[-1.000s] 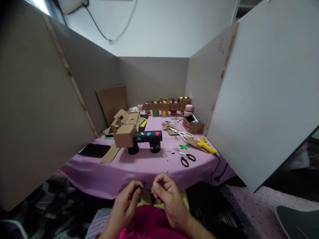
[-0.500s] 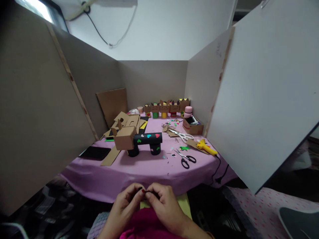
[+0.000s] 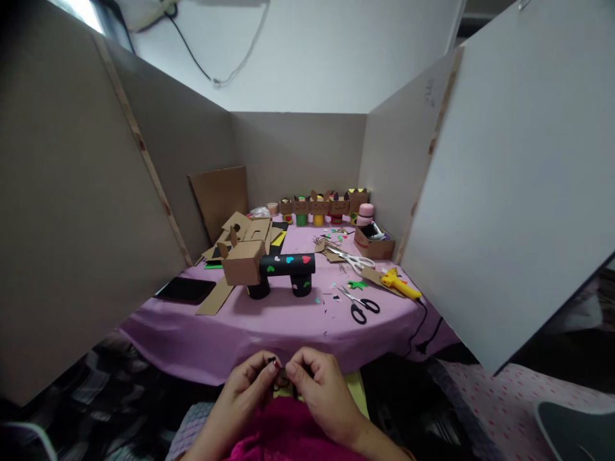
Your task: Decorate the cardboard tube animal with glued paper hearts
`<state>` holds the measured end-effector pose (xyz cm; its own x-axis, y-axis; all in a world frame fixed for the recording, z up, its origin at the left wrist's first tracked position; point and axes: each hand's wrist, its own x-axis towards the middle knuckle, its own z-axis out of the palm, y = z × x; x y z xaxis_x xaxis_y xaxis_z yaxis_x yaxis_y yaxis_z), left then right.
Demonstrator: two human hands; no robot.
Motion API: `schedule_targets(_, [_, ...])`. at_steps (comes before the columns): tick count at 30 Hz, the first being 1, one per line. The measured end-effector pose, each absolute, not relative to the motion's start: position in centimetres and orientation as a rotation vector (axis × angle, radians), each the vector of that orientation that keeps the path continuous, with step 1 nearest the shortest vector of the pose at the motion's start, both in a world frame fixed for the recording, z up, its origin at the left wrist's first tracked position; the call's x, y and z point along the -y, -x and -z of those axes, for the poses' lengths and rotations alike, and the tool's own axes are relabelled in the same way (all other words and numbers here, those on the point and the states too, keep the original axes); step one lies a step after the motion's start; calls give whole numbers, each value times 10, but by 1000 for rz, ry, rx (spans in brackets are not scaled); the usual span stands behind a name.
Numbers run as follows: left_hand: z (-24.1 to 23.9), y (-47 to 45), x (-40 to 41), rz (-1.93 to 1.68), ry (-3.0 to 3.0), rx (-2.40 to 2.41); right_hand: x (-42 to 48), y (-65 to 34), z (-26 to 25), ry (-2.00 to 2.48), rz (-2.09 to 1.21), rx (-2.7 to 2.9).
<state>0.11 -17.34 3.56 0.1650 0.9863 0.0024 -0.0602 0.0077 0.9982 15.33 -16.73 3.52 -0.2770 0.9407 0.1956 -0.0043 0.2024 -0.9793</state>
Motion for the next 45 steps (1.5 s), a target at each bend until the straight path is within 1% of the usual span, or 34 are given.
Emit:
schedule_targets(4, [-37,-3,173,-1046,-1046,-955,166,-152,-29,823,-1588,1268])
schedule_targets(6, [-36,-3,172,-1046,-972,-944,166,-151,-26,805,-1664,1190])
schedule_targets(11, [-28,-2,169,-1037,-870,-938,166,-150,-26,844,-1665,1180])
schedule_targets(15, [-31,-2,171,-1104,-1038,-948,166,-150,-27,862,-1666,1175])
schedule_targets(18, [-36,-3,173,-1180,-1158,-1069,166,-149,-25,865,-1667,1192])
schedule_targets(22, [-39,-2,174,-1194,-1202,-1144,167,-152,-23,843,-1702,1331])
schedule_targets(24, [-38,-1,174,-1180,-1178,-1114,168,-154,-23,860,-1613,1519])
schedule_targets(26, [-37,0,174,-1169,-1164,-1101,168,-156,-25,953,-1362,1721])
schedule_targets(28, [-36,1,174,-1169,-1156,-1110,167,-158,-27,1060,-1088,1753])
schedule_targets(29, [-36,2,173,-1179,-1153,-1124,167,-158,-29,1078,-1037,1686])
schedule_targets(31, [-36,2,172,-1189,-1151,-1152,166,-158,-31,998,-1129,1445])
schedule_targets(35, [-36,0,172,-1151,-1166,-1143,167,-152,-30,626,-1634,991])
schedule_targets(37, [-37,-2,172,-1124,-1235,-1183,167,-149,-28,529,-1761,901])
schedule_targets(39, [-37,-3,174,-1109,-1396,-1295,169,-146,-27,515,-1768,908])
schedule_targets(42, [-37,-4,177,-1079,-1724,-1457,171,-146,-26,551,-1695,1002])
schedule_targets(45, [-37,-5,178,-1058,-1968,-1526,173,-148,-25,560,-1657,1078])
